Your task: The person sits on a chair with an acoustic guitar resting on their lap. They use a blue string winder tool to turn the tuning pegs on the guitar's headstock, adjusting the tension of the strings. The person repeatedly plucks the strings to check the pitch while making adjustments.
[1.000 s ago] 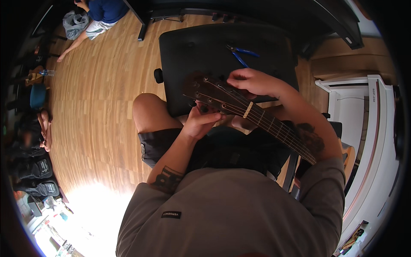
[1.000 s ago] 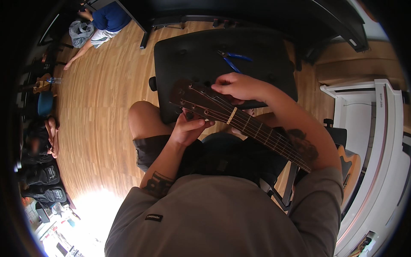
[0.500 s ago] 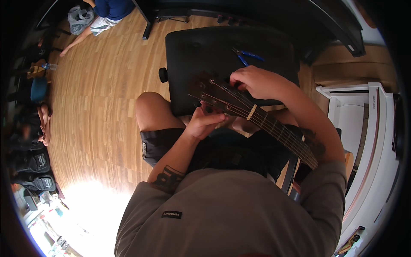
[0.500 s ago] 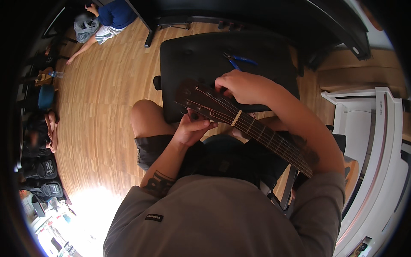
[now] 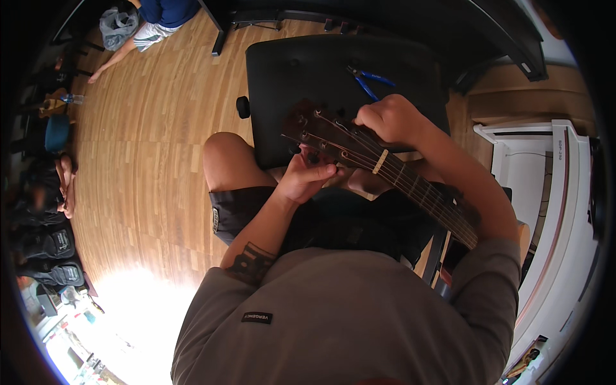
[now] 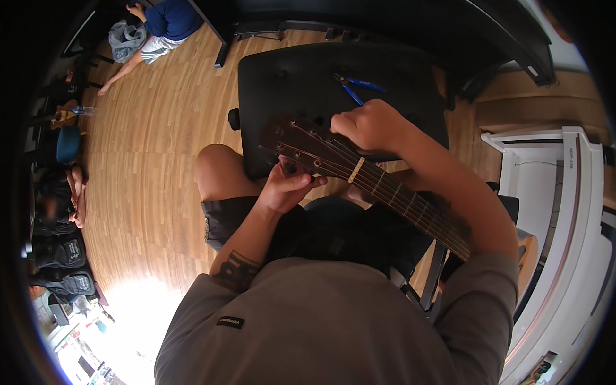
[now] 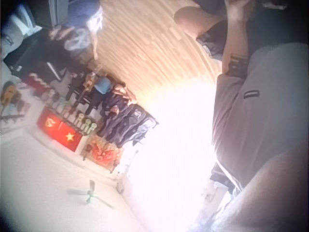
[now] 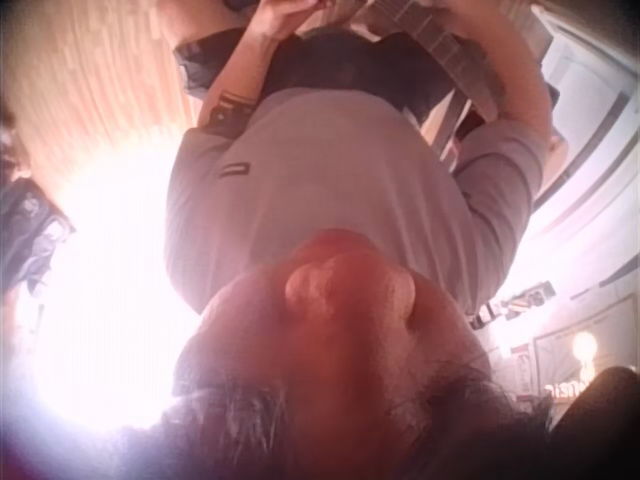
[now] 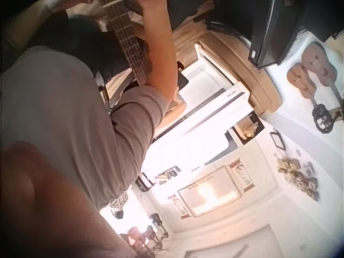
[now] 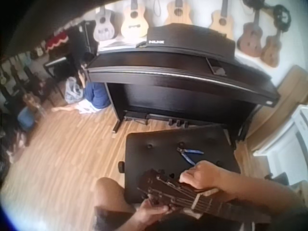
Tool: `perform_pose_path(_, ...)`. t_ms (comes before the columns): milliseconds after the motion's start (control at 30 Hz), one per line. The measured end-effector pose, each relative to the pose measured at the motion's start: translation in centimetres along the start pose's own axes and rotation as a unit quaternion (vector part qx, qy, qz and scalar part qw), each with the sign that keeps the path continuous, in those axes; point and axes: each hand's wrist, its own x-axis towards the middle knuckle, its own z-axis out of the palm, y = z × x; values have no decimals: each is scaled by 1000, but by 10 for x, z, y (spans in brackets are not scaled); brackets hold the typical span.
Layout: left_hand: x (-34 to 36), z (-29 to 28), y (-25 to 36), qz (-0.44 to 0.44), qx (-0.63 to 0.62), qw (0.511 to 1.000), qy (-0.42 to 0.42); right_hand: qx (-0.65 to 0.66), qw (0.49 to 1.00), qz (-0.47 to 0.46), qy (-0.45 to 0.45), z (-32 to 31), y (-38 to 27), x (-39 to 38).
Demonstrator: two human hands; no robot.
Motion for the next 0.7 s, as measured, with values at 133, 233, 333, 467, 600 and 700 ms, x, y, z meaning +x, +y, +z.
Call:
perform_pose_path(133,0,-2,0,-1,3,1000,-9,331,909,240,-80,-16,9,9)
perform_pose_path(233,2,1,1,7,9,1000,-15,399,856,303,-126,-14,11,14)
perform_pose_path(333,1,2,2,3,8,1000,-2,442,811,342,-174,-14,10,15)
perform_pose_path(467,0,1,2,-6,10,1000,3,460,788,363,-189,-14,4,21)
perform_pose_path(600,0,0,1,-6,9,1000,3,477,794,333,-177,-8,4,16)
perform_pose_path(700,0,-1,1,-4,12,1000,-1,480,813,292,-155,-6,3,14)
